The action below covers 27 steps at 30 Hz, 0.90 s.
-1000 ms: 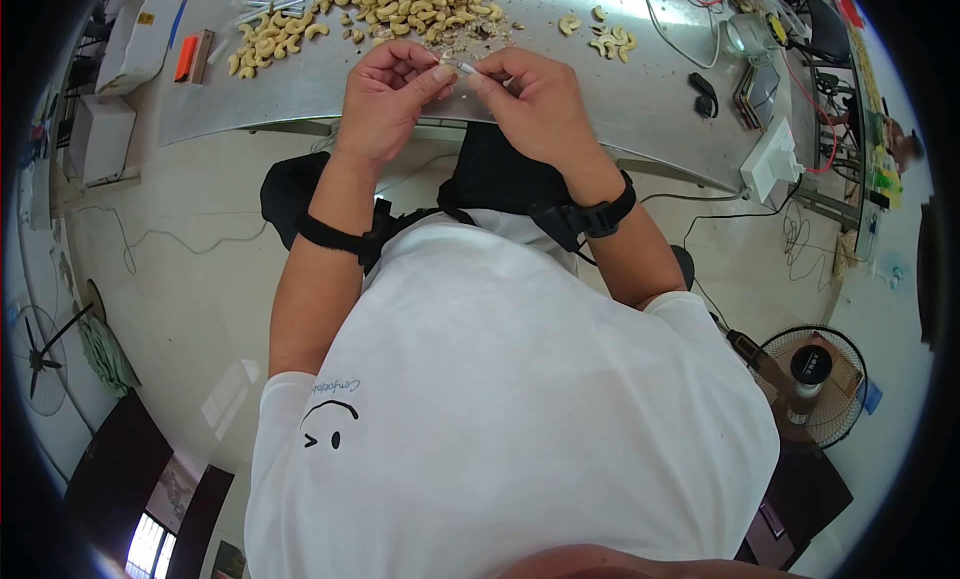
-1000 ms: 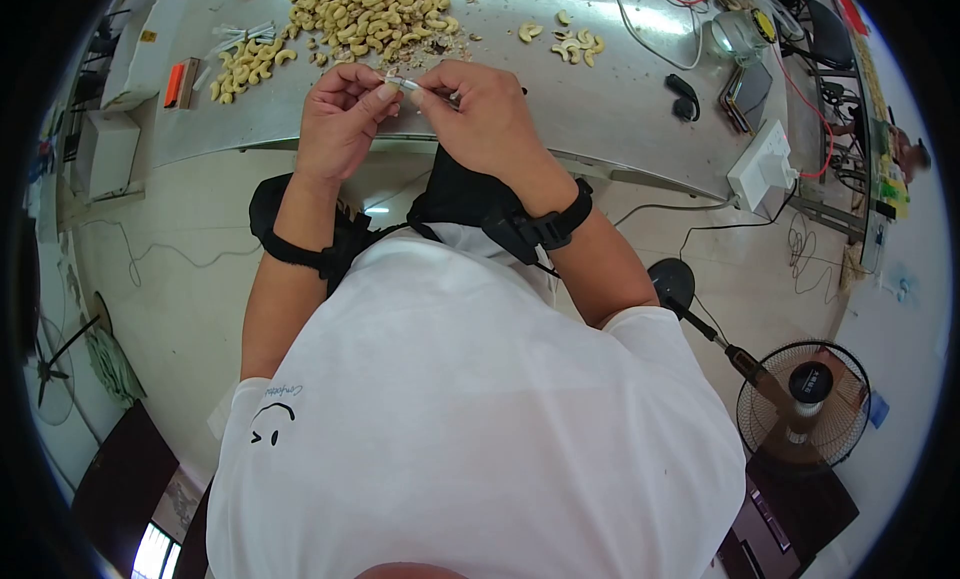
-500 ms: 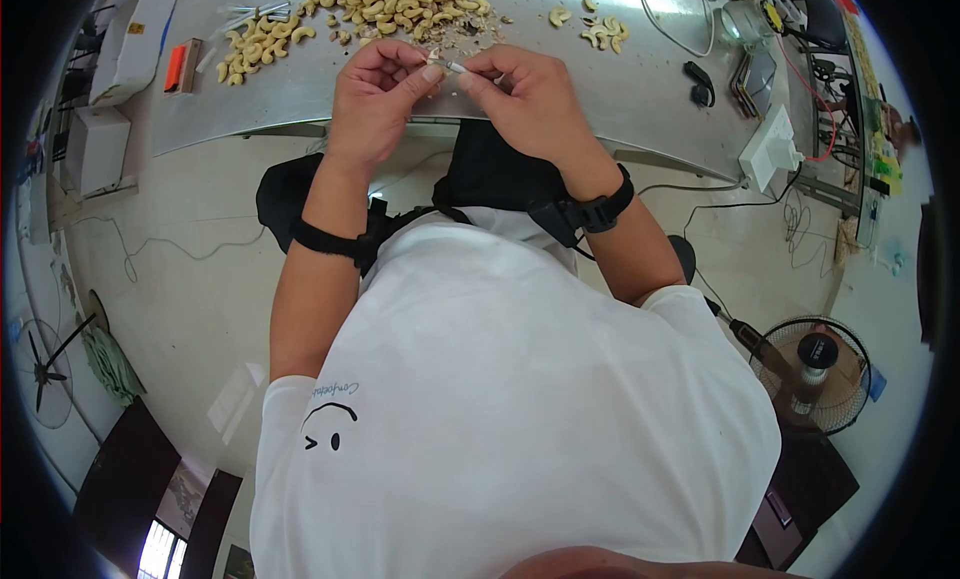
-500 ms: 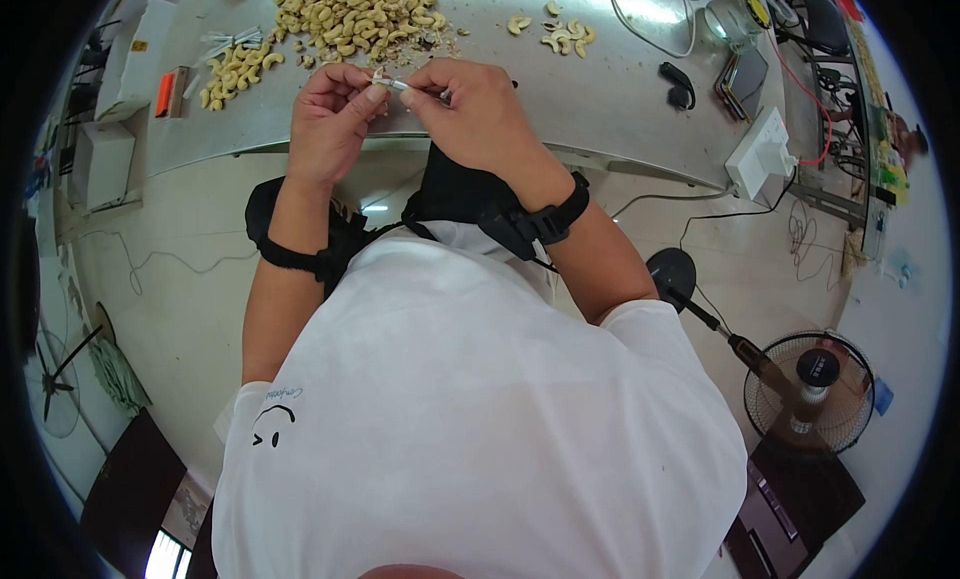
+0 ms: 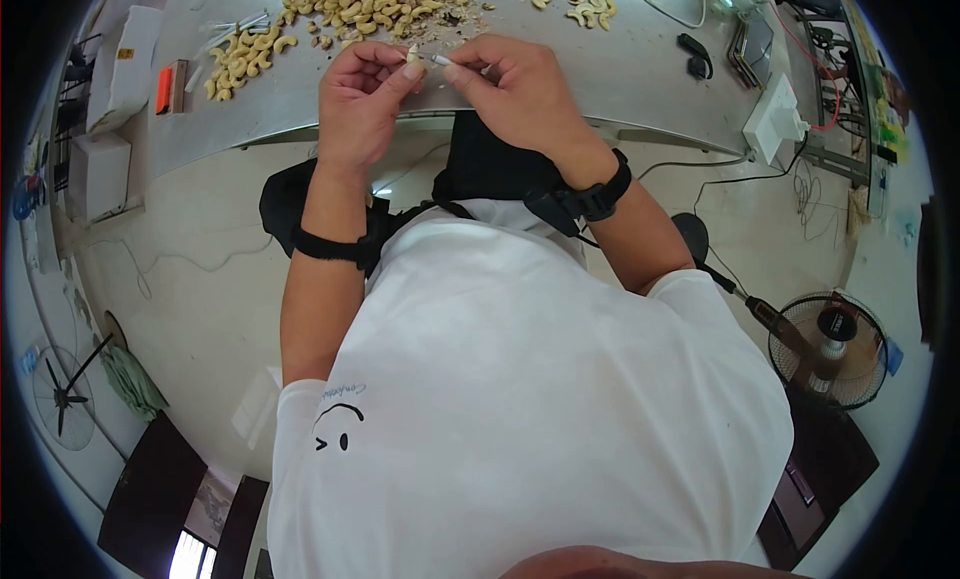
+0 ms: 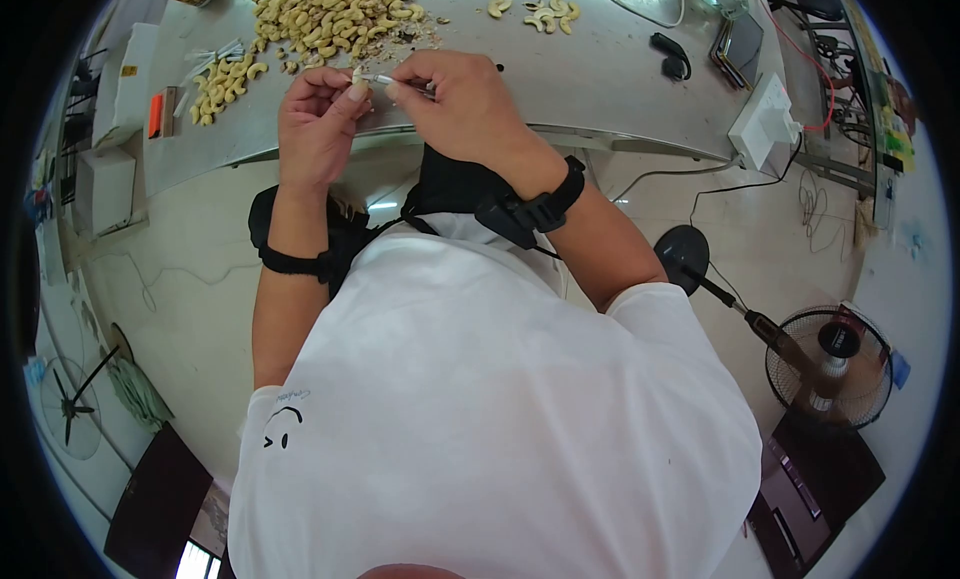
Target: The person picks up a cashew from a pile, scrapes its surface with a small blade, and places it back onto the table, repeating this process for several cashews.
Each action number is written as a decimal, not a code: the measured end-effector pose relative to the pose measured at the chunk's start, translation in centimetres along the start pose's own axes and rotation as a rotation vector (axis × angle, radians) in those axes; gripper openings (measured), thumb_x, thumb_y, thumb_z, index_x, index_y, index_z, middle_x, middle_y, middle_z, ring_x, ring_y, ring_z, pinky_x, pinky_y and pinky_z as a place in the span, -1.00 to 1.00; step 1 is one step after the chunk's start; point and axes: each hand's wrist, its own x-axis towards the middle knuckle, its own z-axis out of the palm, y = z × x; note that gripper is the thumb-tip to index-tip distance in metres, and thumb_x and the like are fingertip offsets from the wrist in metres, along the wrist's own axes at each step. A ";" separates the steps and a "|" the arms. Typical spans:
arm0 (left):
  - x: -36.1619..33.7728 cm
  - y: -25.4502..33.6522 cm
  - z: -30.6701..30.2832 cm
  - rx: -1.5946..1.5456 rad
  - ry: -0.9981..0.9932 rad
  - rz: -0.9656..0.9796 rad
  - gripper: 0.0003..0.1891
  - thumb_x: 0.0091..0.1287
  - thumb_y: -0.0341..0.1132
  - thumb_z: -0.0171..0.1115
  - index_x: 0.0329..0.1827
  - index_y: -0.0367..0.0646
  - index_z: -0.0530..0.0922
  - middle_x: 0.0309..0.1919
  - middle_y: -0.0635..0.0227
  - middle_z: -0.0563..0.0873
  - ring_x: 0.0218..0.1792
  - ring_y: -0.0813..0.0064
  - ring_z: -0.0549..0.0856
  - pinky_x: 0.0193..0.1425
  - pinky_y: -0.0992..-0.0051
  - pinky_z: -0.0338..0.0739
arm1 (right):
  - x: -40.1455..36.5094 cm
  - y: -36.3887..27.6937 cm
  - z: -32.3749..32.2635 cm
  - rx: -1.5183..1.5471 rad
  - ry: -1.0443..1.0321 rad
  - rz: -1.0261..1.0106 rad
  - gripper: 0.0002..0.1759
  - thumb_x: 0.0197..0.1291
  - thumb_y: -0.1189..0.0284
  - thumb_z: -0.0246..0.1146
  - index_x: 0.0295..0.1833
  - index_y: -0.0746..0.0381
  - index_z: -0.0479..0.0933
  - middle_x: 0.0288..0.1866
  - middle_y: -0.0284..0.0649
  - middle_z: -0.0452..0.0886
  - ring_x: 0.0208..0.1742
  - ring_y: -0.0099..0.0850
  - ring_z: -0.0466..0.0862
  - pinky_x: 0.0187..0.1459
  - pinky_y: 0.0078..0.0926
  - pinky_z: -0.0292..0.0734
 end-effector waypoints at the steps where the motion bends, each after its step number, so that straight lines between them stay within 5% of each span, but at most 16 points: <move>1: 0.0 -0.2 -0.1 -0.005 0.000 0.007 -0.81 0.41 -0.60 0.32 0.02 -0.24 0.58 -0.10 0.27 0.75 -0.13 0.46 0.77 -0.03 0.47 0.72 | -0.1 -0.1 -0.1 0.017 -0.025 0.015 -0.84 0.22 0.43 0.40 -0.15 0.28 0.73 -0.34 -0.08 0.76 -0.36 -0.27 0.76 -0.25 -0.41 0.63; 12: 0.2 0.6 0.4 -0.087 -0.011 -0.079 -0.72 0.50 -0.55 0.20 0.24 -0.33 0.59 0.03 0.10 0.77 -0.03 0.34 0.79 0.09 0.39 0.74 | 0.5 0.5 0.6 -0.083 0.029 -0.032 -0.80 0.24 0.34 0.40 -0.12 0.23 0.74 -0.35 -0.14 0.76 -0.47 -0.36 0.68 -0.35 -0.41 0.58; 27: 0.3 1.1 0.3 -0.067 -0.043 -0.141 -0.75 0.51 -0.56 0.19 0.20 -0.35 0.61 -0.03 0.08 0.77 -0.06 0.33 0.80 0.05 0.43 0.76 | 1.0 -0.5 -0.1 -0.147 -0.034 -0.039 -0.81 0.24 0.36 0.38 -0.15 0.26 0.72 -0.38 -0.12 0.75 -0.43 -0.28 0.72 -0.32 -0.39 0.58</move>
